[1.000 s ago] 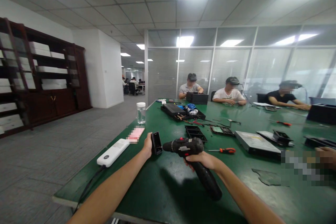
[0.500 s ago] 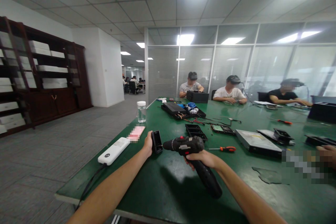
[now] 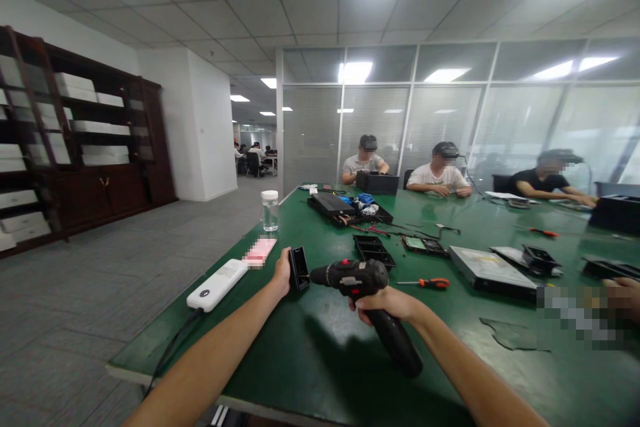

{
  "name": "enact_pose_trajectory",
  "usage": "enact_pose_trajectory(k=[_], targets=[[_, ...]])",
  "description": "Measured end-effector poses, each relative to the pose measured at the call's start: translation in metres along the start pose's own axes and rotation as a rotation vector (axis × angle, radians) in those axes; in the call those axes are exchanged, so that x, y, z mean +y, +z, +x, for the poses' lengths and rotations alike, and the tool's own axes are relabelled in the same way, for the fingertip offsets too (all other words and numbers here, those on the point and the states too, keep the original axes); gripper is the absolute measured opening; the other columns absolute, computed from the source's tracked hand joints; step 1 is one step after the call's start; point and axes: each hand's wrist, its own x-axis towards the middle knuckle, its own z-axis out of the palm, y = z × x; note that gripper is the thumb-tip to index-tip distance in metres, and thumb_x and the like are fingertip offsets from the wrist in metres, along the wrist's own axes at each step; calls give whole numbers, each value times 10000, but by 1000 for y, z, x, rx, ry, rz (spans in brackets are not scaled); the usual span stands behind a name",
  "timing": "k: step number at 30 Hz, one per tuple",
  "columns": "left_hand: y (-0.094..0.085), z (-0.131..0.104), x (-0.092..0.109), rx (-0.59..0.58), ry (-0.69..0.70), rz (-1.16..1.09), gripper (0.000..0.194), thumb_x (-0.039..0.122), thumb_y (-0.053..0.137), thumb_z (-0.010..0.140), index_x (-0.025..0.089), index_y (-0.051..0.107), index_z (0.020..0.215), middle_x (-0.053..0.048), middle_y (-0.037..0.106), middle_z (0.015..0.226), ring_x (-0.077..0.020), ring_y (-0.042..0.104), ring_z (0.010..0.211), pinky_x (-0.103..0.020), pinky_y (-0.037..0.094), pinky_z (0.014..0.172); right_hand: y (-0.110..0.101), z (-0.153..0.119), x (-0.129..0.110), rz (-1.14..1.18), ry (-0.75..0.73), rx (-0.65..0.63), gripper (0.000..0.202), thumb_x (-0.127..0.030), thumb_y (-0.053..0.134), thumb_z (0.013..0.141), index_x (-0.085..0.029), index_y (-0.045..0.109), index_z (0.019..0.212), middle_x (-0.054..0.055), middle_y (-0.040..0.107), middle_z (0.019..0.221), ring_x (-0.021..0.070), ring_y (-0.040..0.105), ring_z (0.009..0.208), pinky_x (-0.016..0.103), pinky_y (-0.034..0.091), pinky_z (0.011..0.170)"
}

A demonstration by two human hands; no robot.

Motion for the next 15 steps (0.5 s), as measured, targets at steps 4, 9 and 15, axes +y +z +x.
enact_pose_trajectory(k=[4, 9, 15], targets=[[-2, 4, -2, -17, 30, 18, 267, 449, 525, 680, 182, 518, 687, 10, 512, 519, -157, 503, 431, -279, 424, 439, 1, 0, -1, 6, -6, 15, 364, -434, 630, 678, -103, 556, 811, 14, 557, 565, 116, 512, 502, 242, 393, 506], [-2, 4, -2, -12, 26, 30, 285, 464, 519, 676, 179, 523, 692, 1, 524, 529, -161, 514, 447, -280, 429, 450, 2, -1, -3, -30, 12, -9, 347, -404, 632, 689, -104, 552, 842, 12, 564, 592, 105, 504, 515, 234, 394, 519], [0, 0, -1, -16, 38, 31, 273, 454, 521, 678, 181, 520, 680, 10, 511, 518, -147, 496, 434, -265, 421, 444, -1, 0, 2, -14, 19, 4, 321, -389, 630, 703, -96, 571, 820, 20, 570, 600, 109, 512, 521, 244, 406, 534]])
